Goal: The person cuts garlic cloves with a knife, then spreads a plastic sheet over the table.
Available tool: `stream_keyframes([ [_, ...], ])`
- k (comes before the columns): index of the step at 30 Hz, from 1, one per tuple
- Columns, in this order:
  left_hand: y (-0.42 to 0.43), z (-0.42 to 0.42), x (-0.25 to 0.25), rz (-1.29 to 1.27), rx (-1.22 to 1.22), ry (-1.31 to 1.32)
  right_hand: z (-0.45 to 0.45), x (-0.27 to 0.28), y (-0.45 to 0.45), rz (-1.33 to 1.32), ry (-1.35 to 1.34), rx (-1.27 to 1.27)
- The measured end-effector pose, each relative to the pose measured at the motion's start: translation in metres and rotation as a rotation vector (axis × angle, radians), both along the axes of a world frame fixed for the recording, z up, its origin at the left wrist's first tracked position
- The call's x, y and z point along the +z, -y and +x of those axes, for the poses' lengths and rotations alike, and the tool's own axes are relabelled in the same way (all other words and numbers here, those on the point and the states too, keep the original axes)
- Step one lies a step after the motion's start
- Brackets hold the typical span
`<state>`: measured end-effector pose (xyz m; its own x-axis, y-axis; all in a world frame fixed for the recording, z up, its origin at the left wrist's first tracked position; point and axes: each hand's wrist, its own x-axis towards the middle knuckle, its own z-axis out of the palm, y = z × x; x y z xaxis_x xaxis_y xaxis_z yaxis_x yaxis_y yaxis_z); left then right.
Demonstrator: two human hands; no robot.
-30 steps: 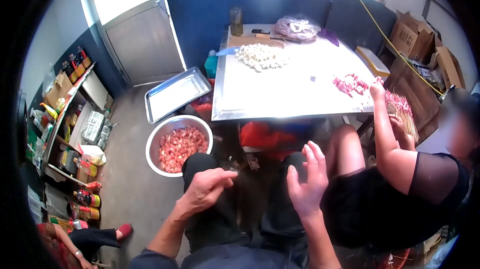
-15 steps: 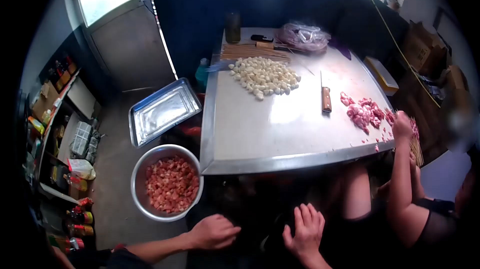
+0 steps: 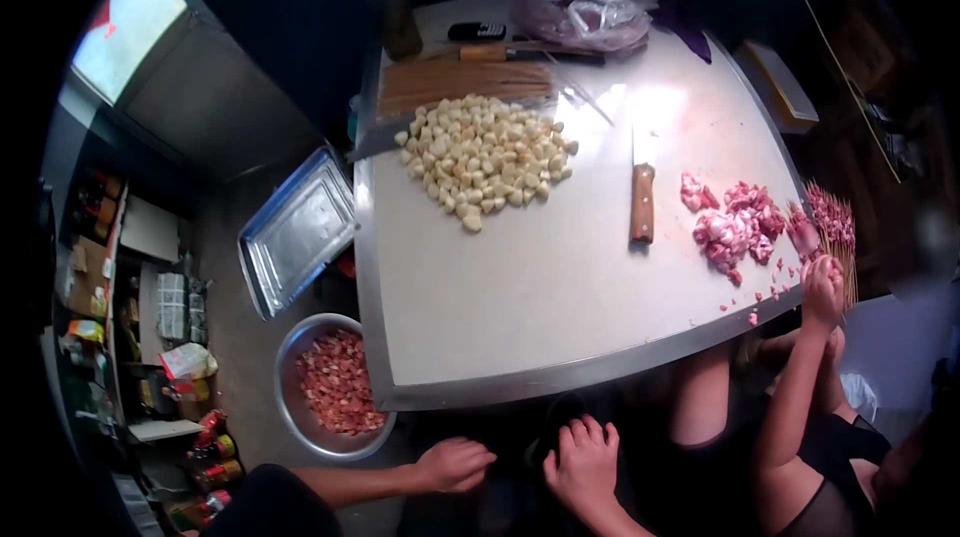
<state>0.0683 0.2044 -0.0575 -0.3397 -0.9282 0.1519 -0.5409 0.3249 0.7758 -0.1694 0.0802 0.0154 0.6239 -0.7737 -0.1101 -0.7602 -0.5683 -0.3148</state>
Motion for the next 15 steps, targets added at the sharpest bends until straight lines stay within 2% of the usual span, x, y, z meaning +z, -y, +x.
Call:
stream_keyframes([
  [5, -0.018, -0.004, 0.034, 0.210, 0.148, 0.149, -0.010, 0.013, -0.016, 0.155, 0.035, -0.076],
  [8, -0.052, -0.004, 0.052, 0.339, 0.155, 0.226, -0.017, 0.026, -0.042, 0.256, 0.012, -0.160],
  [10, -0.072, -0.006, 0.086, 0.424, 0.176, 0.200, -0.030, 0.040, -0.074, 0.294, -0.083, -0.191],
  [13, -0.082, -0.008, 0.130, 0.814, 0.268, -0.001, -0.048, 0.088, -0.115, 0.531, -0.102, -0.331],
  [14, -0.079, -0.004, 0.147, 0.789, 0.260, -0.001, -0.057, 0.098, -0.124, 0.633, -0.107, -0.352],
  [15, -0.077, -0.001, 0.164, 0.893, 0.284, -0.018, -0.065, 0.108, -0.135, 0.597, -0.052, -0.370],
])
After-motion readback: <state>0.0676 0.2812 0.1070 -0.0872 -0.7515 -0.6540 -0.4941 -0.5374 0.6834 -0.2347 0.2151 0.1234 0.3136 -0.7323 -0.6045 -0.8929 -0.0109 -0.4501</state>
